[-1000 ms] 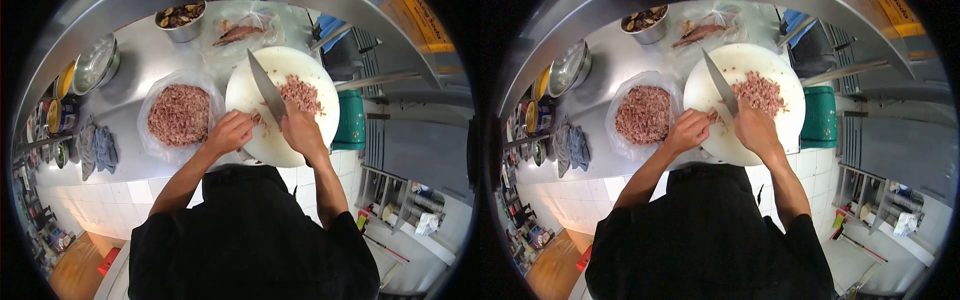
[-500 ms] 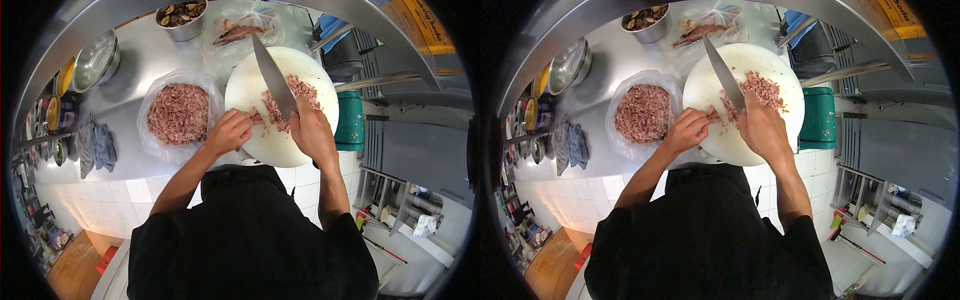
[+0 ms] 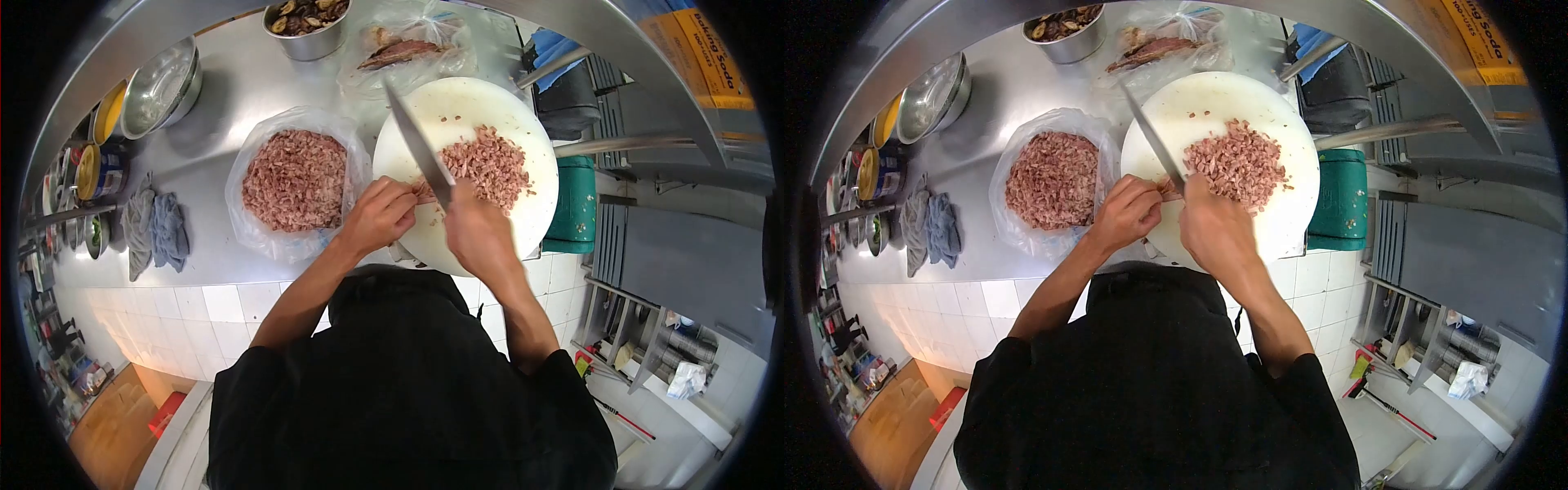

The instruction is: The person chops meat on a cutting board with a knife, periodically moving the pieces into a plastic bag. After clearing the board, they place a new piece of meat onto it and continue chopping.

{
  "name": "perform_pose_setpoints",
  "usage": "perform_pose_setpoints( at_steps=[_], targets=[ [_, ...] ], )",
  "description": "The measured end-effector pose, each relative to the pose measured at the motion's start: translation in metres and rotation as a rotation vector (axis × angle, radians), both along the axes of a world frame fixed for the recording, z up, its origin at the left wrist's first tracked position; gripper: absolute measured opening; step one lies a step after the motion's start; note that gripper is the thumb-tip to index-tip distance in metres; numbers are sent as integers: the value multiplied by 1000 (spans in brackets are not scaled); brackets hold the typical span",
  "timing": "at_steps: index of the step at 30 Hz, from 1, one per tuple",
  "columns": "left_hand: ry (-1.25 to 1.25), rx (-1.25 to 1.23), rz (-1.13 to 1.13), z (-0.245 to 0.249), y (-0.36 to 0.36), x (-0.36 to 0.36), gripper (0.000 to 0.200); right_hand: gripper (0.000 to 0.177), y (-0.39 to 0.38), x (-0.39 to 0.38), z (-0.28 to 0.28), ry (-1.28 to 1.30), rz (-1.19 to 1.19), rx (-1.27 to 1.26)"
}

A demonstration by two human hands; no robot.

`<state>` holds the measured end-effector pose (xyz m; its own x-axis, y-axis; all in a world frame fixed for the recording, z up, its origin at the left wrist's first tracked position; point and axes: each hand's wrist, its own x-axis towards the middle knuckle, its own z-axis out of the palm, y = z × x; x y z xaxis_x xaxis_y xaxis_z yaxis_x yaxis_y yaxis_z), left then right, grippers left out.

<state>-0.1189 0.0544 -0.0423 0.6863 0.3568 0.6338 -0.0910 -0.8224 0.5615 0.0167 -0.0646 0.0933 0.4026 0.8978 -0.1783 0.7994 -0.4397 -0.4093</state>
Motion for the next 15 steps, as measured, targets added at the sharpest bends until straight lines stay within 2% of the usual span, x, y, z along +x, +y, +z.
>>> perform_pose_setpoints(
  at_steps=[2, 3, 5, 9, 11, 13, 15],
  targets=[
    [0, -4, -9, 1, -1, -1, 24, 18, 0, 10, -32, 14, 24, -6],
    [-5, 0, -5, 1, 0, 0, 24, 18, 1, 19, -28, 10, 44, 9],
    [2, -1, -7, 0, -1, -3, 24, 18, -3, 31, -9, 11, 67, 35],
    [-15, -25, 3, 0, -1, 0, 24, 16, -1, 16, 41, 49, -72, 49],
    [-18, -23, 11, -3, -1, 0, 24, 17, 0, 8, 16, 17, -14, 17],
    [-20, -12, 12, -4, -3, -1, 24, 17, 3, 4, -35, -7, 15, -28],
    [-26, 12, 18, -3, -1, 0, 24, 18, 5, 24, -39, 66, 12, 46]
  ],
)
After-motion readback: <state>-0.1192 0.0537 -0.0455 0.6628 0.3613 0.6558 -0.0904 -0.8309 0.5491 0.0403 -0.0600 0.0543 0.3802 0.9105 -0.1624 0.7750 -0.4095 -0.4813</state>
